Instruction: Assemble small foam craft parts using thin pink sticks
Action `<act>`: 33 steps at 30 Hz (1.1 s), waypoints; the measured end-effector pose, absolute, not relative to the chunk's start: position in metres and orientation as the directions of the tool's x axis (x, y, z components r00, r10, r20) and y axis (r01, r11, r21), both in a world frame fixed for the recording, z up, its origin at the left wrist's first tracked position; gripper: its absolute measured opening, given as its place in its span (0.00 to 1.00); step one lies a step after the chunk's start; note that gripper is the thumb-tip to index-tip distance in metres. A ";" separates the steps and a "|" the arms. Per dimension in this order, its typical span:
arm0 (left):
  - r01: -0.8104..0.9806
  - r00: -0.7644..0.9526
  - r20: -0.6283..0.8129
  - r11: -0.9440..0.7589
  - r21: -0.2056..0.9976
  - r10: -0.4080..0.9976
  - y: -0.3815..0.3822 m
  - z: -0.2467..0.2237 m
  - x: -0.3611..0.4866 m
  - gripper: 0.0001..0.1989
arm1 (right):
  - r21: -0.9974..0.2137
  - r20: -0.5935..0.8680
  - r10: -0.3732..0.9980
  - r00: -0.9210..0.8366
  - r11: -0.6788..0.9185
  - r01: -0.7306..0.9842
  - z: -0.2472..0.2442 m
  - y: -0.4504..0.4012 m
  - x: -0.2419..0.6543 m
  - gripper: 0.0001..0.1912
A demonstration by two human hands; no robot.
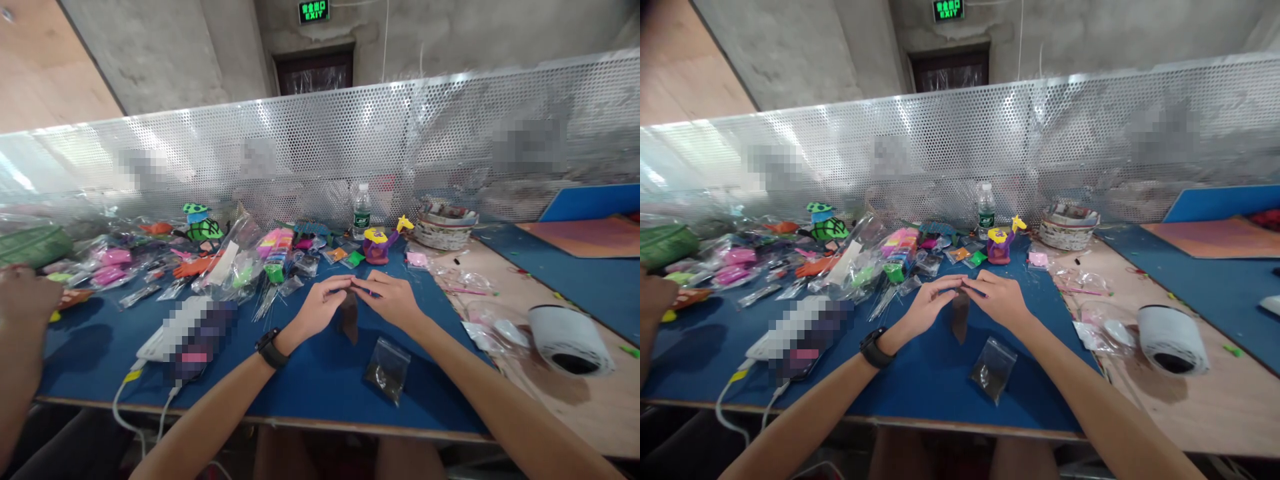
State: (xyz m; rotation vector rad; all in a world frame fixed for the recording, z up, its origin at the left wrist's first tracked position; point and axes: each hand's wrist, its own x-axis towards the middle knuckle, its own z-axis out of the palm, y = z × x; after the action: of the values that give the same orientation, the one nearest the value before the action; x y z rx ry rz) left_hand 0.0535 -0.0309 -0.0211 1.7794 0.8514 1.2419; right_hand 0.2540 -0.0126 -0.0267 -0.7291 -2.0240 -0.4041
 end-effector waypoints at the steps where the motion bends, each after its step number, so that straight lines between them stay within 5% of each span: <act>1: 0.072 0.295 0.418 -0.456 0.887 0.859 -0.031 -0.021 0.054 0.13 | 0.006 0.851 0.334 -0.405 0.765 0.644 -0.026 -0.013 0.254 0.11; 19: -0.263 0.268 0.050 0.023 0.964 0.962 -0.024 -0.022 0.057 0.19 | -0.263 0.851 0.440 -0.288 0.830 0.492 -0.027 -0.010 0.250 0.14; 33: -0.140 0.178 0.136 -0.112 0.984 0.975 -0.024 -0.021 0.056 0.19 | -0.195 0.854 0.420 -0.308 0.806 0.559 -0.032 -0.010 0.250 0.14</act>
State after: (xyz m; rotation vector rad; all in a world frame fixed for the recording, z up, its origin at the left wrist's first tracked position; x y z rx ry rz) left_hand 0.0563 -0.0238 -0.0211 1.2853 0.9142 1.2164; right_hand 0.2495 -0.0096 -0.0322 -0.7336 -1.9457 -0.1669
